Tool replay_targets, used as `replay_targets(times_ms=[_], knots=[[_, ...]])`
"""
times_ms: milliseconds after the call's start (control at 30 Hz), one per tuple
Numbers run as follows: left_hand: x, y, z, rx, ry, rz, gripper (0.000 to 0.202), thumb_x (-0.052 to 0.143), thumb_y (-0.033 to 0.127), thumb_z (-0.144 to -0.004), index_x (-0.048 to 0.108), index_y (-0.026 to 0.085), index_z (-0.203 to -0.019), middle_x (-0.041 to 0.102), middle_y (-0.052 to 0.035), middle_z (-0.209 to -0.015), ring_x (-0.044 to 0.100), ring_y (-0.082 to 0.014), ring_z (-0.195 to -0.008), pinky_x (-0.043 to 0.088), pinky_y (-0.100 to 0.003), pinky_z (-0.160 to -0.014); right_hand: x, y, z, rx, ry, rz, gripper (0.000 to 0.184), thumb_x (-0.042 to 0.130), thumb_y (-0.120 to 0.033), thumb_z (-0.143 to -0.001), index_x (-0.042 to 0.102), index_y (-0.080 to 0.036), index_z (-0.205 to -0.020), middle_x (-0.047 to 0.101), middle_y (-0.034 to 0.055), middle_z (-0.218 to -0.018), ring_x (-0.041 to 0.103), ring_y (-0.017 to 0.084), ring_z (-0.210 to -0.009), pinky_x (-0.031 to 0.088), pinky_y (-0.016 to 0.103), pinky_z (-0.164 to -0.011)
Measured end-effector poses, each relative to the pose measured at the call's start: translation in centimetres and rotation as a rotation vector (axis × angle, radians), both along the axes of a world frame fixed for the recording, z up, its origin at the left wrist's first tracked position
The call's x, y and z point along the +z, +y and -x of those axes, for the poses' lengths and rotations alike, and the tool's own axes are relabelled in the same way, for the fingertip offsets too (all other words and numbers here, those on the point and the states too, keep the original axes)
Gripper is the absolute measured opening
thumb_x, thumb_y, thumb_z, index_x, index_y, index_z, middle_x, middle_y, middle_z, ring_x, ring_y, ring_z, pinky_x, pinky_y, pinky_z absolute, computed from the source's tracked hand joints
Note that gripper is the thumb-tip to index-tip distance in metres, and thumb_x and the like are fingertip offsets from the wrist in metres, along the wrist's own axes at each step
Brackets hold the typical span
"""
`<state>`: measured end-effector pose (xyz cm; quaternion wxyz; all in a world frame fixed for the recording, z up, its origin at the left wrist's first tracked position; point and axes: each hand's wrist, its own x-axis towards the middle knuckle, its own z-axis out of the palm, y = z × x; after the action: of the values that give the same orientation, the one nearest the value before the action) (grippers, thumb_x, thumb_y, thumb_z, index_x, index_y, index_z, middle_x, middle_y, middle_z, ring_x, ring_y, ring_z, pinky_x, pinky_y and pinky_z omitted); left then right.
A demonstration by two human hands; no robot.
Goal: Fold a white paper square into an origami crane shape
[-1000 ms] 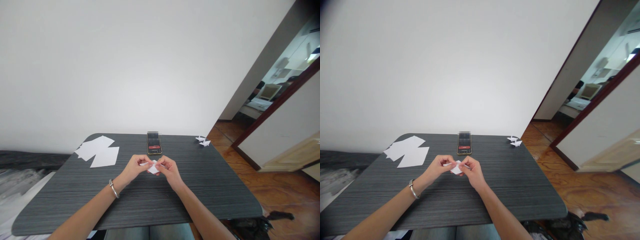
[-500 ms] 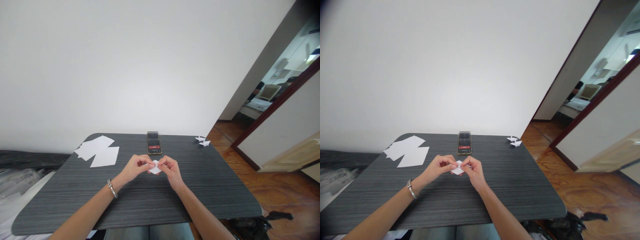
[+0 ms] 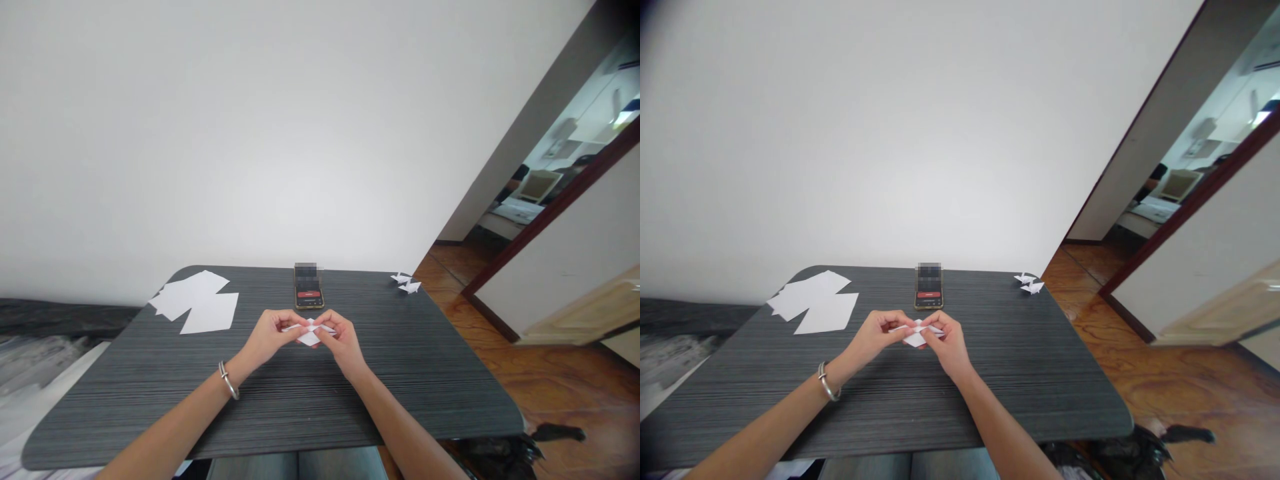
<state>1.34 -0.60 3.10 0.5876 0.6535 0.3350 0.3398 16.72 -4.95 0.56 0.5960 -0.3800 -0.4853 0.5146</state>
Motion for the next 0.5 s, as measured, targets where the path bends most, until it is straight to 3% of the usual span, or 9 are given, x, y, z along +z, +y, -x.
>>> replay_targets(times_ms=[300,500], knots=[[0.04,-0.18,-0.1,0.03,0.005,-0.016,0.02,0.067,0.027,-0.064,0.066,0.009,-0.074,0.066,-0.0043,-0.065,0.059,-0.0135,-0.06,0.046,-0.023,-0.057,0.28,-0.11,0.07,0.004,0.004,0.004,0.015,0.062,-0.031,-0.071,0.055,-0.018,-0.071,0.061,-0.0022,-0.055,0.059,0.013,-0.05,0.048,0.024,-0.049],[-0.39,0.03,0.17,0.044,0.068,-0.134,0.02,0.064,0.029,-0.068,0.067,0.01,-0.076,0.066,-0.0049,-0.067,0.059,-0.0142,-0.059,0.046,-0.023,-0.057,0.34,-0.25,0.18,0.033,0.02,0.002,0.018,0.058,-0.036,-0.073,0.054,-0.018,-0.075,0.064,-0.0005,-0.062,0.061,0.015,-0.053,0.049,0.026,-0.05]])
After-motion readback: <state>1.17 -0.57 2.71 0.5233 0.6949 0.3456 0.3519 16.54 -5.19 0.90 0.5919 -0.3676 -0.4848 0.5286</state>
